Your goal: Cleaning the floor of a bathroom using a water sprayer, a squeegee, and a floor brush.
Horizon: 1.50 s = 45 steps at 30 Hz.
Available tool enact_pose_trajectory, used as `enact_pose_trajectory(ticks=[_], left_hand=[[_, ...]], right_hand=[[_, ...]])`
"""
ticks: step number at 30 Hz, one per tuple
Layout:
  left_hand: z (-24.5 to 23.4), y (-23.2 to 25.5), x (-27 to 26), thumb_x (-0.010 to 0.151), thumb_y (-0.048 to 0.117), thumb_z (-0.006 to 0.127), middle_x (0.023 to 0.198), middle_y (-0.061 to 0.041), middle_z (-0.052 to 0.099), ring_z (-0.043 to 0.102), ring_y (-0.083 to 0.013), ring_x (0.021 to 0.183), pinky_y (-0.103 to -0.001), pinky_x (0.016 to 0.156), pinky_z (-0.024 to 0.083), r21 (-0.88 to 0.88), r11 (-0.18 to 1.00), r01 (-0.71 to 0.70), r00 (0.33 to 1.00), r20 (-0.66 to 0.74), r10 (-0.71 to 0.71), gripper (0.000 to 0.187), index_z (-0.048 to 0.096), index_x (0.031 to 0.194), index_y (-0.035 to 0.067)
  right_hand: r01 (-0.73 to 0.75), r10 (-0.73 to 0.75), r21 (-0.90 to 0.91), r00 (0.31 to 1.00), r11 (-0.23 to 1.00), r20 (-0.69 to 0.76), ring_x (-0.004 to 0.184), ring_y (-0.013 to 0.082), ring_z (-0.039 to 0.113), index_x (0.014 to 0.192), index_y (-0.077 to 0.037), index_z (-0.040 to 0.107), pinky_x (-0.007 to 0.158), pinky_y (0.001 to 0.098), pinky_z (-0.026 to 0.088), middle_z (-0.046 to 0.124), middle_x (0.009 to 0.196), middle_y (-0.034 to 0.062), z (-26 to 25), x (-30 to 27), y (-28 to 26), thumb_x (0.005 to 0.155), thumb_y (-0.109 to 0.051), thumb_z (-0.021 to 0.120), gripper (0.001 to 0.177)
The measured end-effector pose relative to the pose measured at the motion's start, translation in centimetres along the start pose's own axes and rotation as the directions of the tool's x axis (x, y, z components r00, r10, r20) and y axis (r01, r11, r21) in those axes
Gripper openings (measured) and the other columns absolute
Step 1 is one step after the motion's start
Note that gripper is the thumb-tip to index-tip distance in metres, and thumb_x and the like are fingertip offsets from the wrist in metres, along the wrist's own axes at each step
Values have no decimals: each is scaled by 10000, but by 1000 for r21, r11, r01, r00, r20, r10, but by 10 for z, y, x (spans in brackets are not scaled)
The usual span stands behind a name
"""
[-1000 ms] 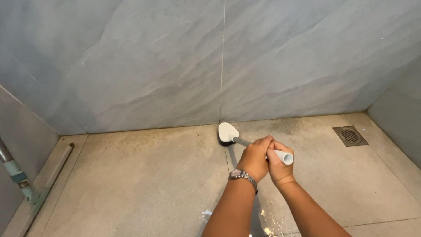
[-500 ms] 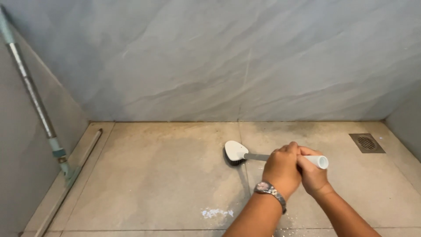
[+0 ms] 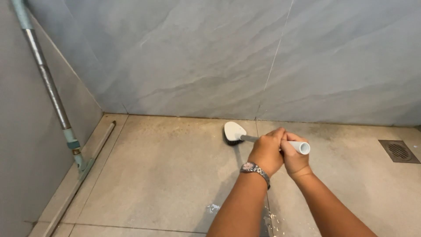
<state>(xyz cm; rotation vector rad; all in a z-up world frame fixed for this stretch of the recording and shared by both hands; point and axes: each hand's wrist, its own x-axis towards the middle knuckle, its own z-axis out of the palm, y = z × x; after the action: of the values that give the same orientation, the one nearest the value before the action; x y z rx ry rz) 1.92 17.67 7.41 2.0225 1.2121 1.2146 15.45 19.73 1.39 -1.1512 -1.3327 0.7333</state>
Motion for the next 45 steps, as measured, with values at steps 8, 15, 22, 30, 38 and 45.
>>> enact_pose_trajectory(ticks=[8,15,22,30,38,45], left_hand=[[-4,-23,16,836,7,663,1102,-165,722,693,-381,1024,-458,854,564,44,996,73,993,88,-77,252,634,1075,80],[14,-16,5,852,34,647,1109,-214,696,682,-419,992,-480,853,555,106,994,-4,998,55,-2,326,614,1176,47],[14,15,-33,853,48,671,1036,-229,715,702,-412,960,-481,837,565,84,995,55,997,47,-60,223,614,1068,35],[-10,24,-37,859,81,689,1043,-220,721,709,-409,948,-471,832,575,55,998,38,999,-5,-37,233,619,1077,39],[-64,-23,-6,816,78,684,997,-203,736,714,-404,935,-480,813,567,61,997,56,998,-35,-54,239,640,1050,68],[-102,-58,2,791,63,727,1013,-207,735,711,-403,962,-460,830,576,117,990,81,996,-37,-77,336,646,1117,52]], right_hand=[[-21,26,98,998,995,-54,601,86,489,729,-17,624,530,270,402,585,666,-2,20,13,31,894,-109,597,191],[-97,105,112,992,989,-63,588,91,453,713,-26,611,511,275,359,552,652,-15,0,-3,18,921,-142,602,239],[-108,107,21,993,994,39,602,101,463,783,-31,655,517,277,369,585,696,3,-30,-37,-13,854,-103,588,122],[-185,175,79,977,980,121,672,92,535,883,-39,695,574,258,417,636,778,1,-23,-25,-19,905,-133,581,150],[-98,77,151,987,984,138,621,82,485,740,-62,654,535,262,389,586,701,-26,57,15,-9,859,-108,608,136],[-61,32,186,987,981,155,611,83,498,669,-69,571,538,261,429,569,664,-18,123,26,-5,852,-102,615,191]])
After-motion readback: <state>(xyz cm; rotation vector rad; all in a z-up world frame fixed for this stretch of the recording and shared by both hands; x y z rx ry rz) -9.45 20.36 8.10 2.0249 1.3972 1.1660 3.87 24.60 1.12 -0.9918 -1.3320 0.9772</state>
